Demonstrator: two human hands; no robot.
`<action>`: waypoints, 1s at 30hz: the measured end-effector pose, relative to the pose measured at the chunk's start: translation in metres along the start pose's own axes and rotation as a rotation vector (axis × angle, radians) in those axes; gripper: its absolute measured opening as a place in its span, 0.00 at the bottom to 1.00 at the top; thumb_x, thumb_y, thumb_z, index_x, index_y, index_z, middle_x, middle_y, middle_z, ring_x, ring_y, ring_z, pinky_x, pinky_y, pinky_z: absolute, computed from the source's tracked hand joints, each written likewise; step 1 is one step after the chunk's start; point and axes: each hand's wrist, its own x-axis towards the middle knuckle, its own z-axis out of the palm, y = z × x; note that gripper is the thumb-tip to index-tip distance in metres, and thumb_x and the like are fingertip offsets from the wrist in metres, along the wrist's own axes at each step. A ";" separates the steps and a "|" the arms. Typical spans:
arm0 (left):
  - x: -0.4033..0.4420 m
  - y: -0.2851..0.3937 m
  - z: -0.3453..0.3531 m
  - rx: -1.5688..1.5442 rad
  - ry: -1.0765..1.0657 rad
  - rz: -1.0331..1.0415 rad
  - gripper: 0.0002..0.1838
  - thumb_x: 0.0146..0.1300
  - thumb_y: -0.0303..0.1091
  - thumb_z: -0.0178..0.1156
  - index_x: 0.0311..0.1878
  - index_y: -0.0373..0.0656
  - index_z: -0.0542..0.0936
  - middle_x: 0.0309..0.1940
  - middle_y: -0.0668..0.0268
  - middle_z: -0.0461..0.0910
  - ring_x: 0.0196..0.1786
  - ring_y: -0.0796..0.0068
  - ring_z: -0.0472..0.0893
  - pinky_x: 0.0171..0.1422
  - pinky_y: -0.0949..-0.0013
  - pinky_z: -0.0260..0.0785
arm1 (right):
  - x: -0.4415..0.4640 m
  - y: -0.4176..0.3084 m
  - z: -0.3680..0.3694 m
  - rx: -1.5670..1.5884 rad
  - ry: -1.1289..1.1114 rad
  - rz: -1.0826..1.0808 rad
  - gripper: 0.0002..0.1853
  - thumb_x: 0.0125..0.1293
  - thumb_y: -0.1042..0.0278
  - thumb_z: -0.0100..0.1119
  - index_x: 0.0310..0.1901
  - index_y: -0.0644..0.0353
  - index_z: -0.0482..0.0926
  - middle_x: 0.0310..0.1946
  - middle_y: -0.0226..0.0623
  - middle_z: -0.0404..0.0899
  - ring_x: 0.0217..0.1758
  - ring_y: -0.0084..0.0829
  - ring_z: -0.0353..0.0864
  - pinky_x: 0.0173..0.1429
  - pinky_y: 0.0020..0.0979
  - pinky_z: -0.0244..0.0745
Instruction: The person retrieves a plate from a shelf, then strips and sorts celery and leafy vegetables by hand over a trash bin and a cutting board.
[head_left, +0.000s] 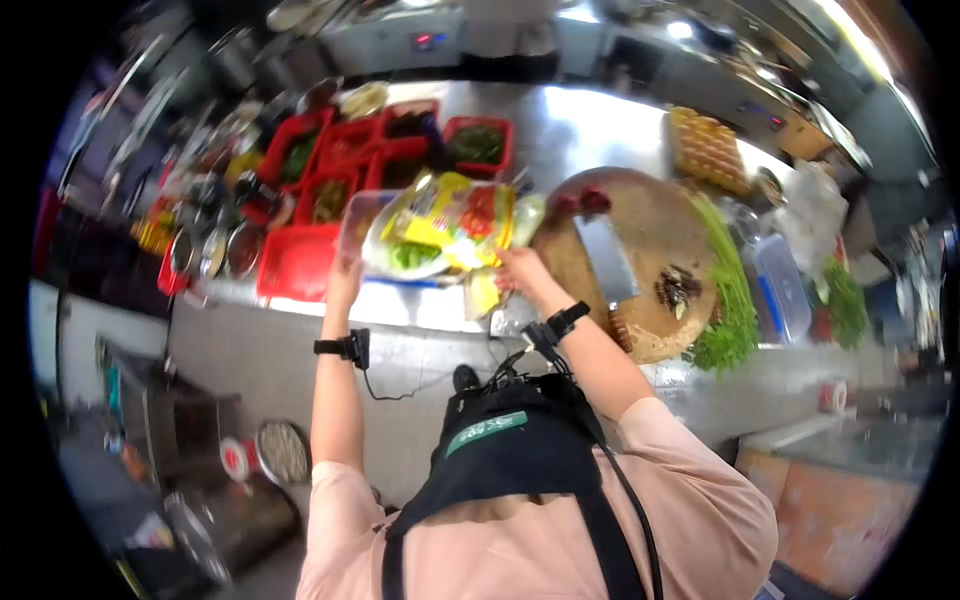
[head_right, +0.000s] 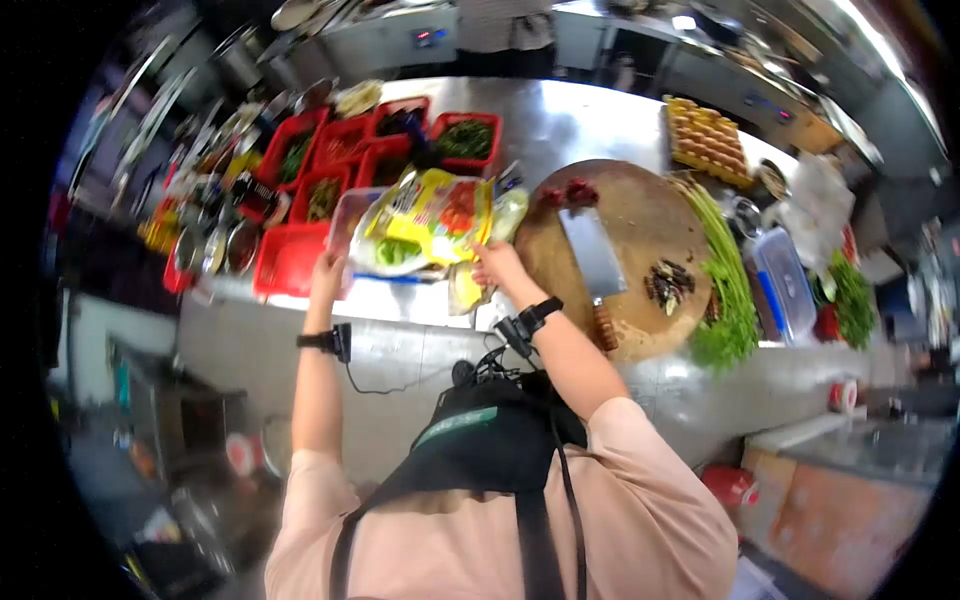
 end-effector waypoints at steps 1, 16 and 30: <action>0.013 0.013 -0.001 0.099 0.040 0.057 0.21 0.66 0.40 0.56 0.55 0.34 0.74 0.42 0.52 0.82 0.45 0.58 0.82 0.50 0.61 0.72 | 0.004 -0.006 0.000 -0.008 0.026 -0.006 0.22 0.65 0.54 0.61 0.43 0.70 0.75 0.27 0.41 0.78 0.20 0.32 0.80 0.22 0.32 0.78; 0.112 -0.010 0.001 -0.363 -0.785 -0.248 0.19 0.60 0.25 0.61 0.56 0.35 0.76 0.45 0.60 0.82 0.43 0.69 0.82 0.48 0.68 0.76 | 0.002 -0.014 0.028 -0.068 0.427 -0.065 0.09 0.60 0.71 0.62 0.33 0.70 0.77 0.24 0.43 0.79 0.18 0.34 0.78 0.20 0.35 0.77; 0.035 0.090 -0.021 -0.705 -0.780 -0.306 0.21 0.59 0.18 0.52 0.57 0.33 0.72 0.46 0.59 0.80 0.44 0.68 0.82 0.50 0.68 0.77 | -0.146 -0.171 -0.005 -0.987 0.414 -1.010 0.05 0.62 0.79 0.52 0.34 0.65 0.78 0.30 0.30 0.79 0.34 0.19 0.77 0.44 0.20 0.71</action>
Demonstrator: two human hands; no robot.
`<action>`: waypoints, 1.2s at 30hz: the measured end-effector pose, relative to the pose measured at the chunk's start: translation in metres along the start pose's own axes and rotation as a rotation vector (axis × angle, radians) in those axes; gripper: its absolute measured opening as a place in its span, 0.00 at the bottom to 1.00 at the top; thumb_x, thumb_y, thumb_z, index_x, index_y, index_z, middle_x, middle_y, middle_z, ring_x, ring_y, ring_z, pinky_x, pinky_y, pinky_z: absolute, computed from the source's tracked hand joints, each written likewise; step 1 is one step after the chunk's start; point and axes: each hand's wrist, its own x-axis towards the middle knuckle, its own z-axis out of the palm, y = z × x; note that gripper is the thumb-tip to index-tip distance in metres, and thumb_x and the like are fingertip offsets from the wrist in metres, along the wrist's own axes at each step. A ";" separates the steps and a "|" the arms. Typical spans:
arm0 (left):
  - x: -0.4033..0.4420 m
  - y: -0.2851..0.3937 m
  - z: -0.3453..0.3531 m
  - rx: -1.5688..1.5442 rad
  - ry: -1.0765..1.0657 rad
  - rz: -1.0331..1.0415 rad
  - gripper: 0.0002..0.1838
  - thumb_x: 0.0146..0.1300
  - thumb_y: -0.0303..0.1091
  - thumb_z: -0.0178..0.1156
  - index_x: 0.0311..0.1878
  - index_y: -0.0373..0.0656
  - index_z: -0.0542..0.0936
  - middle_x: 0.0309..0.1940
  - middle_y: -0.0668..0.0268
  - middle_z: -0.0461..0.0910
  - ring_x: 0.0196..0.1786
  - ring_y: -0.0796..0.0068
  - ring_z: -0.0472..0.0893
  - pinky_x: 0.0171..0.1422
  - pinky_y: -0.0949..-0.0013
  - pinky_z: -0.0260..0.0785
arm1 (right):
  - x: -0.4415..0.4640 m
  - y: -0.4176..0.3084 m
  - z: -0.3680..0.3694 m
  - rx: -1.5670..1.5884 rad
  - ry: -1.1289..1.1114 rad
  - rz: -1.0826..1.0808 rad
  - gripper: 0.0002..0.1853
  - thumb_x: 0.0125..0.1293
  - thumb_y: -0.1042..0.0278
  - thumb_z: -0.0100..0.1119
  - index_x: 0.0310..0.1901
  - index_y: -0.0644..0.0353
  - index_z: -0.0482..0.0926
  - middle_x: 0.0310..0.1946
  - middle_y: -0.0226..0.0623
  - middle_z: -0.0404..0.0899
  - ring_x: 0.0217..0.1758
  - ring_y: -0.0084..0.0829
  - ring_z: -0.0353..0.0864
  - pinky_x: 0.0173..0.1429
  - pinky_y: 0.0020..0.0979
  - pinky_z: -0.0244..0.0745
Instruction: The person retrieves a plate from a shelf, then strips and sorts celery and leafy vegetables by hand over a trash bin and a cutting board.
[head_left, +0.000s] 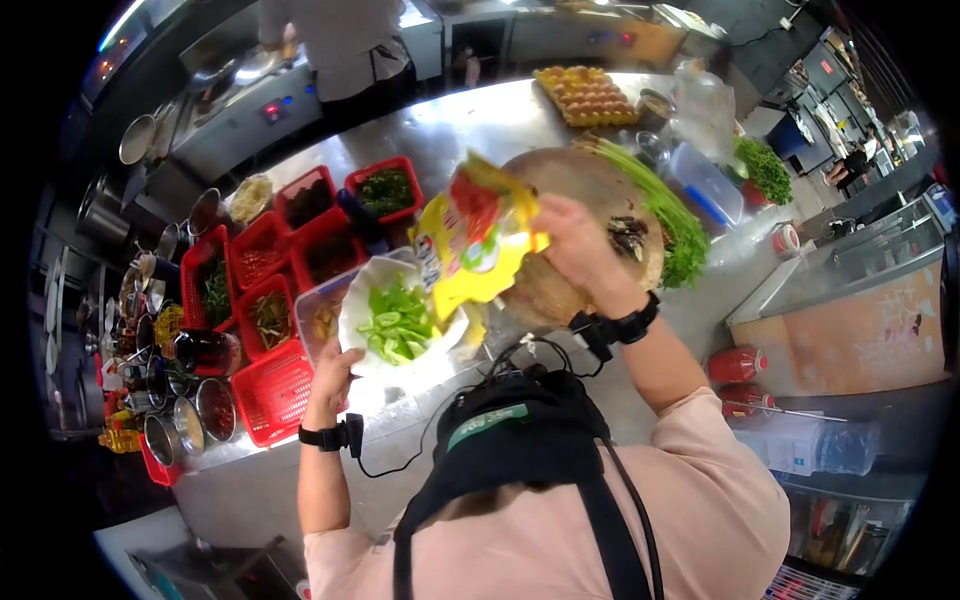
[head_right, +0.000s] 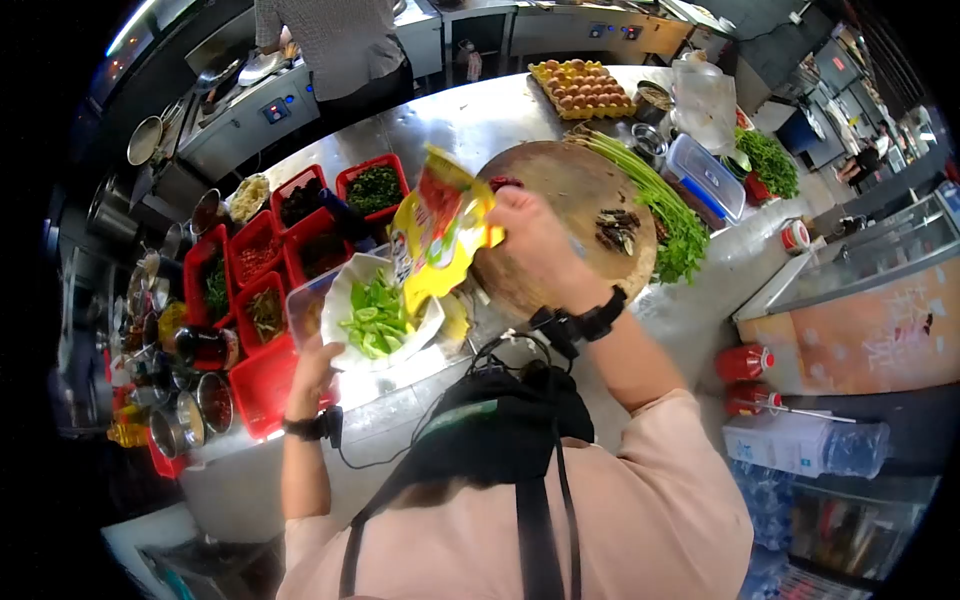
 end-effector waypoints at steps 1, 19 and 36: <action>0.001 0.003 0.014 -0.002 0.000 -0.004 0.21 0.59 0.18 0.52 0.57 0.33 0.72 0.46 0.59 0.80 0.44 0.68 0.82 0.50 0.68 0.77 | 0.003 -0.001 -0.016 0.600 0.149 0.254 0.04 0.62 0.80 0.52 0.35 0.66 0.78 0.31 0.31 0.79 0.34 0.20 0.77 0.44 0.21 0.72; 0.395 0.041 0.348 -0.147 0.048 0.100 0.15 0.63 0.21 0.52 0.53 0.32 0.71 0.46 0.54 0.78 0.44 0.62 0.82 0.47 0.59 0.80 | 0.059 0.338 -0.240 0.945 0.727 0.245 0.05 0.64 0.79 0.55 0.29 0.60 0.74 0.31 0.31 0.78 0.34 0.21 0.79 0.38 0.23 0.79; 0.606 -0.016 0.366 0.767 0.194 0.283 0.14 0.61 0.34 0.58 0.47 0.36 0.78 0.41 0.59 0.82 0.40 0.64 0.81 0.47 0.61 0.74 | 0.095 0.561 -0.119 -0.137 0.479 -0.031 0.12 0.68 0.70 0.57 0.52 0.59 0.76 0.46 0.48 0.81 0.47 0.40 0.81 0.51 0.37 0.77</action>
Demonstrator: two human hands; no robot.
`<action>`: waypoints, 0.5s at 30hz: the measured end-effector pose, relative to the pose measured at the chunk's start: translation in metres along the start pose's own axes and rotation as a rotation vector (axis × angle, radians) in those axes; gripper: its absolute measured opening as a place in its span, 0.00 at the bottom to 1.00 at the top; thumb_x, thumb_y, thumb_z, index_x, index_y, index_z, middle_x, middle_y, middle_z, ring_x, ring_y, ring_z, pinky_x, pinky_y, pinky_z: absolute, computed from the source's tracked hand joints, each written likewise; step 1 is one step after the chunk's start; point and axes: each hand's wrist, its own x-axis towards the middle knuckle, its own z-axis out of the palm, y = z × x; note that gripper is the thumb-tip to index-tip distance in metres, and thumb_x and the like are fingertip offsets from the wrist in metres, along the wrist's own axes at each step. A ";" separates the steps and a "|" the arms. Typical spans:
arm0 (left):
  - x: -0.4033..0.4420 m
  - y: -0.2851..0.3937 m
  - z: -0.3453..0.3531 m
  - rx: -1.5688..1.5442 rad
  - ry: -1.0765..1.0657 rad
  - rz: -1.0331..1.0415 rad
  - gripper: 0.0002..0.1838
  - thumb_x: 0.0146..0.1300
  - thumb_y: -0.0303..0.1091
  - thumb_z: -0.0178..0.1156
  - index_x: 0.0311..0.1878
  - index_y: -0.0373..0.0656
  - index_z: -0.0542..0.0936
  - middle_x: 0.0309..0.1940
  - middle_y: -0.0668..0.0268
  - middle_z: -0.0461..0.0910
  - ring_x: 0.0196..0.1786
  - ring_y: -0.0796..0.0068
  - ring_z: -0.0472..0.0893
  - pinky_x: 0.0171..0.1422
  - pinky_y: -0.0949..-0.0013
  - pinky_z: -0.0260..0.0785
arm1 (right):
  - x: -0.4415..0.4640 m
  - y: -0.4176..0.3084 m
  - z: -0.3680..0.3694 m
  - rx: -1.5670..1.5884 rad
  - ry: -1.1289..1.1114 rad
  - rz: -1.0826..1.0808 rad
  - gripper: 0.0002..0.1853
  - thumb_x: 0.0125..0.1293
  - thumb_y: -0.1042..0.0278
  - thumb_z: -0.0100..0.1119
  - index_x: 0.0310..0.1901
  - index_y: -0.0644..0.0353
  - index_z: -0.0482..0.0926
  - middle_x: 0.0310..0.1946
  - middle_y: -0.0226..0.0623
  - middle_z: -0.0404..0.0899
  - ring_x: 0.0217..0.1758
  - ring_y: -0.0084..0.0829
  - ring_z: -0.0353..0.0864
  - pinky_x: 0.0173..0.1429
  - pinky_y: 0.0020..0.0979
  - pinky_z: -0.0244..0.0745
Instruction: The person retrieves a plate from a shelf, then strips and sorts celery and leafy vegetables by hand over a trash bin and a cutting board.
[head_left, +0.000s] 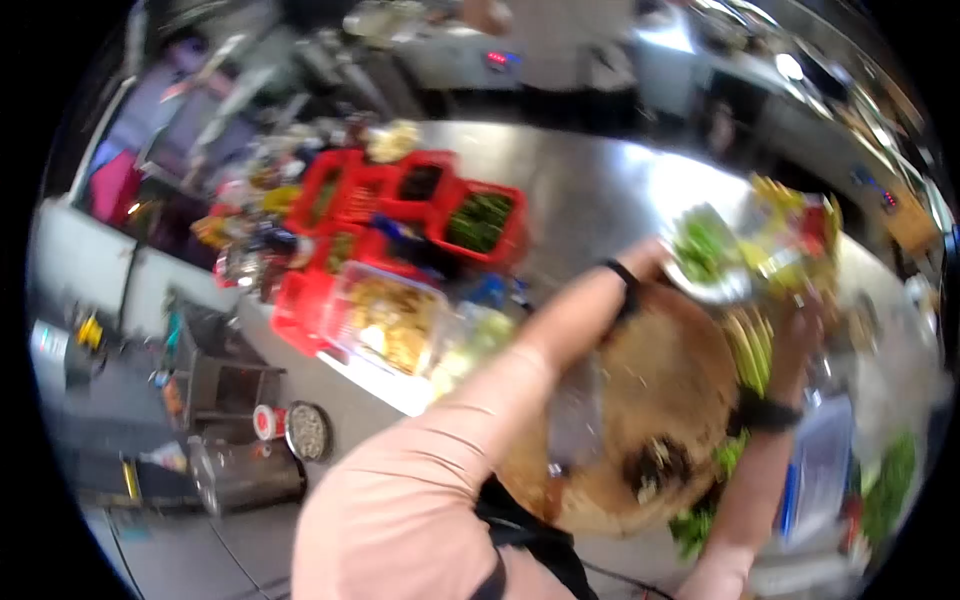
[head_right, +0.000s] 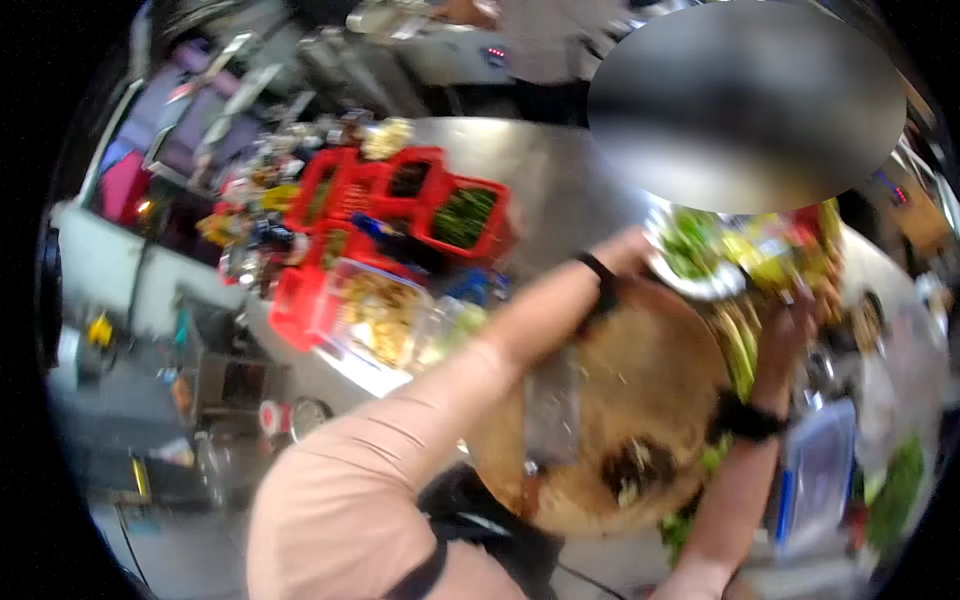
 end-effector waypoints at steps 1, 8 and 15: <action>0.008 -0.005 0.016 0.093 0.009 -0.012 0.14 0.60 0.34 0.58 0.46 0.36 0.79 0.40 0.58 0.83 0.40 0.64 0.81 0.47 0.61 0.74 | 0.004 -0.026 -0.015 -0.277 -0.019 -0.044 0.12 0.68 0.70 0.58 0.51 0.61 0.75 0.45 0.52 0.79 0.45 0.46 0.80 0.50 0.39 0.76; -0.003 -0.011 0.007 0.137 0.064 -0.028 0.19 0.58 0.40 0.62 0.46 0.34 0.79 0.41 0.52 0.83 0.42 0.61 0.82 0.49 0.58 0.74 | -0.066 0.033 0.050 0.668 0.048 0.483 0.16 0.70 0.65 0.54 0.55 0.62 0.72 0.52 0.44 0.75 0.51 0.38 0.76 0.55 0.35 0.73; -0.178 0.088 -0.051 0.030 0.025 0.348 0.15 0.55 0.36 0.61 0.39 0.34 0.76 0.37 0.44 0.79 0.43 0.44 0.77 0.49 0.52 0.70 | -0.088 -0.001 -0.060 0.684 -0.244 1.010 0.17 0.71 0.61 0.50 0.56 0.61 0.73 0.53 0.39 0.75 0.51 0.34 0.77 0.55 0.35 0.75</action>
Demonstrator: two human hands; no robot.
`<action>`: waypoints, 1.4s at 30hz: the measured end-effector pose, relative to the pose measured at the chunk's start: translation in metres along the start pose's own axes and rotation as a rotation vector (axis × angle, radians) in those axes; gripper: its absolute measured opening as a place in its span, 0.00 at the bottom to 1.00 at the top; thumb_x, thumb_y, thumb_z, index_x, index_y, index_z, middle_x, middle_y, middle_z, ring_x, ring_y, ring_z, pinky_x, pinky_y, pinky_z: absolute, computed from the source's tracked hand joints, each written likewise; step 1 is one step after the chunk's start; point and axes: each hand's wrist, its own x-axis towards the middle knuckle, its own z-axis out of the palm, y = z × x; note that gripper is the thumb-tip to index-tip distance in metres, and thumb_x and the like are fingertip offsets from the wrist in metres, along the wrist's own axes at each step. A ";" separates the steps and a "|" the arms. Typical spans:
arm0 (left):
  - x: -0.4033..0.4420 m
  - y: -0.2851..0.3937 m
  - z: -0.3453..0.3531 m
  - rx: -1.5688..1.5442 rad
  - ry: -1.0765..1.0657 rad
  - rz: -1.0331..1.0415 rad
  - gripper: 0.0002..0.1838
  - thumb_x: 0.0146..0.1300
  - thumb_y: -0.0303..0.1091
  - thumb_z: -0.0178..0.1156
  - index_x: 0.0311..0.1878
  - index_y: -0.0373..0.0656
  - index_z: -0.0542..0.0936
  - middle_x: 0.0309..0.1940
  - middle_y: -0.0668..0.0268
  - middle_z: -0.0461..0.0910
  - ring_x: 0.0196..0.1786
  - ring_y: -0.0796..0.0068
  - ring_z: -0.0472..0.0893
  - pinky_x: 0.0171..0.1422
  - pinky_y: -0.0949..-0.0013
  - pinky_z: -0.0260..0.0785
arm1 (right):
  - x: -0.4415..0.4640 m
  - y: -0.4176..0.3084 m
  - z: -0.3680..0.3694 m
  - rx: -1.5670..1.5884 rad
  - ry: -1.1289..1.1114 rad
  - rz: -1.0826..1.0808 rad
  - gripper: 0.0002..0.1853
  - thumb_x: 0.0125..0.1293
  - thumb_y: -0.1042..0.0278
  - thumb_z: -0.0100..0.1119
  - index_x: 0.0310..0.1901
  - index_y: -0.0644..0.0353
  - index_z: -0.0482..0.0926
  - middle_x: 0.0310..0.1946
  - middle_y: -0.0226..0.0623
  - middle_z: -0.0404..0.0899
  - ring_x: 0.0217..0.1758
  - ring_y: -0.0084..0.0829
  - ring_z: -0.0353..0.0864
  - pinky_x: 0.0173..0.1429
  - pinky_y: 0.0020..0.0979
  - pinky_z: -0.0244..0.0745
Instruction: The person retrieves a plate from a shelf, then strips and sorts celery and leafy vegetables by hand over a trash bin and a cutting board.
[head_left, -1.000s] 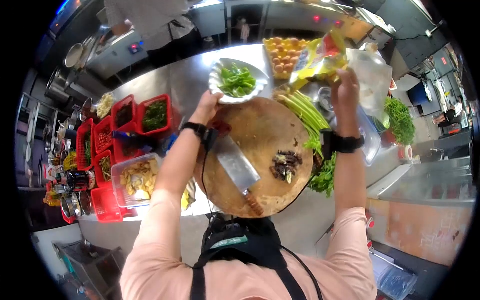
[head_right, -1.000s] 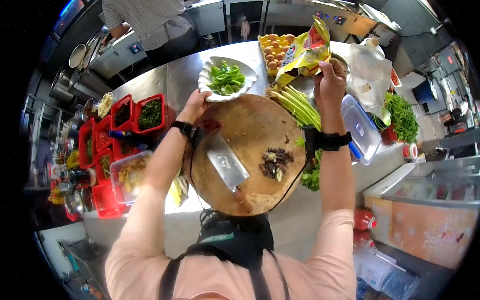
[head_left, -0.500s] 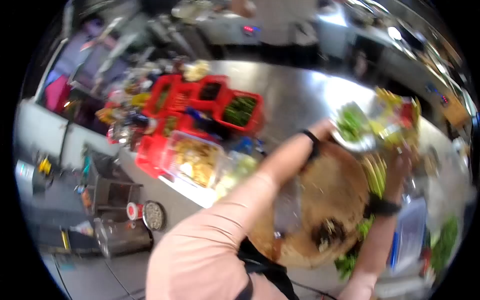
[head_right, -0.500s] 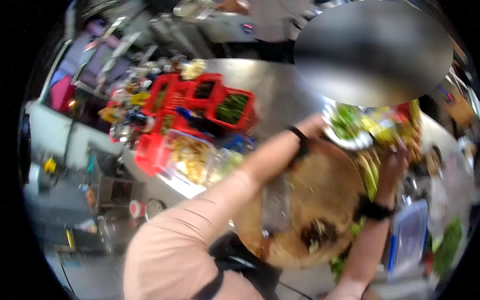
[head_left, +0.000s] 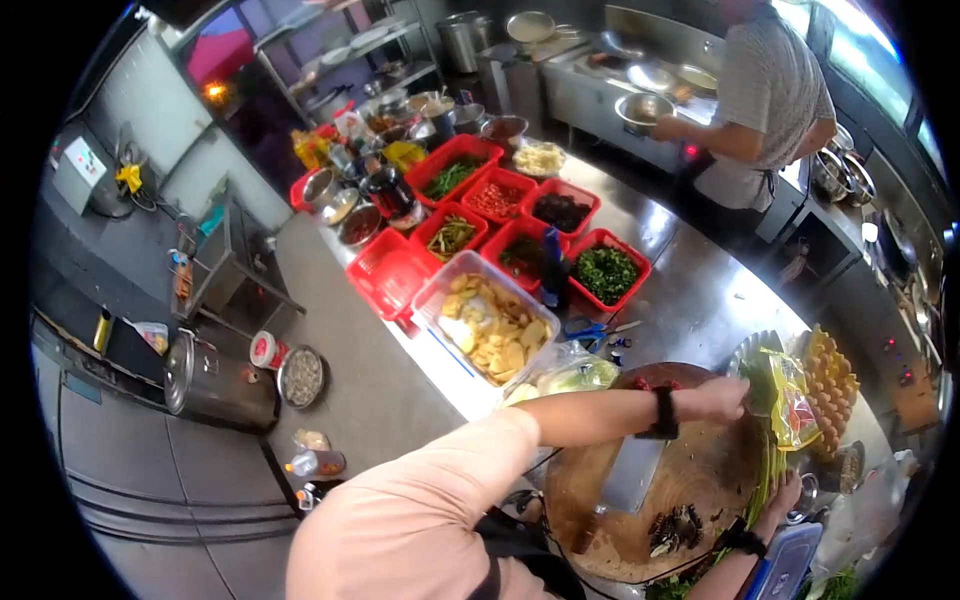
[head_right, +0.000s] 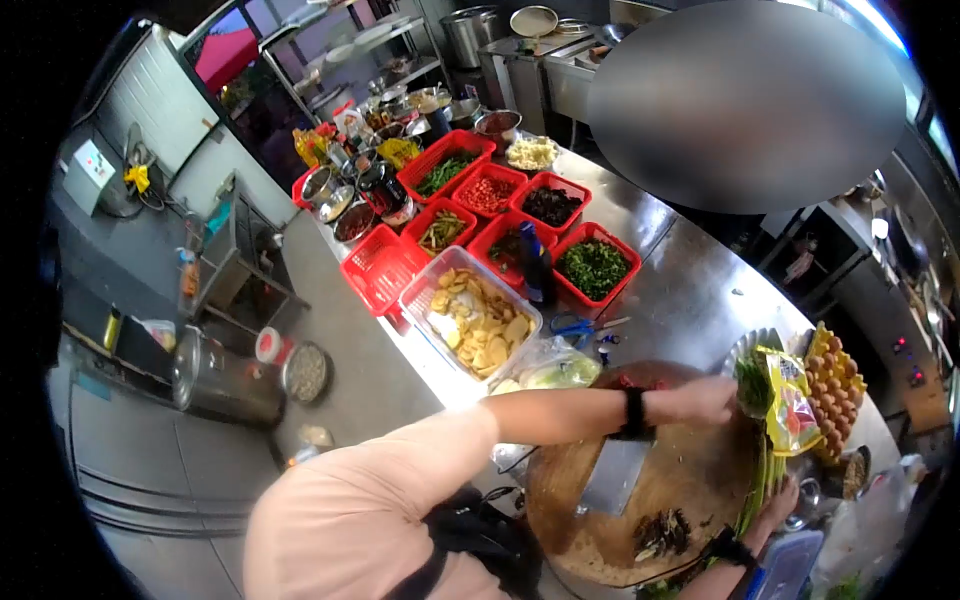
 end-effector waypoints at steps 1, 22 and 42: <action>-0.033 0.022 -0.017 0.006 -0.062 0.097 0.13 0.58 0.37 0.60 0.39 0.37 0.75 0.36 0.47 0.77 0.42 0.45 0.76 0.48 0.51 0.70 | -0.002 0.015 -0.029 -0.148 0.093 -0.066 0.15 0.70 0.63 0.51 0.54 0.60 0.74 0.51 0.38 0.75 0.49 0.32 0.77 0.54 0.34 0.75; -0.730 -0.031 -0.467 -0.093 0.158 -0.159 0.12 0.66 0.38 0.59 0.45 0.38 0.77 0.39 0.57 0.81 0.45 0.59 0.80 0.48 0.61 0.72 | -0.578 -0.058 0.591 -0.464 -1.331 0.107 0.13 0.67 0.78 0.56 0.53 0.66 0.75 0.49 0.37 0.80 0.53 0.25 0.78 0.59 0.26 0.71; -1.135 -0.262 -0.823 -0.673 1.203 -0.732 0.09 0.71 0.28 0.53 0.49 0.36 0.77 0.43 0.64 0.81 0.48 0.78 0.80 0.54 0.74 0.72 | -0.876 0.057 1.373 -0.463 -2.055 -0.640 0.21 0.48 0.87 0.53 0.46 0.60 0.77 0.41 0.42 0.76 0.41 0.41 0.77 0.42 0.33 0.73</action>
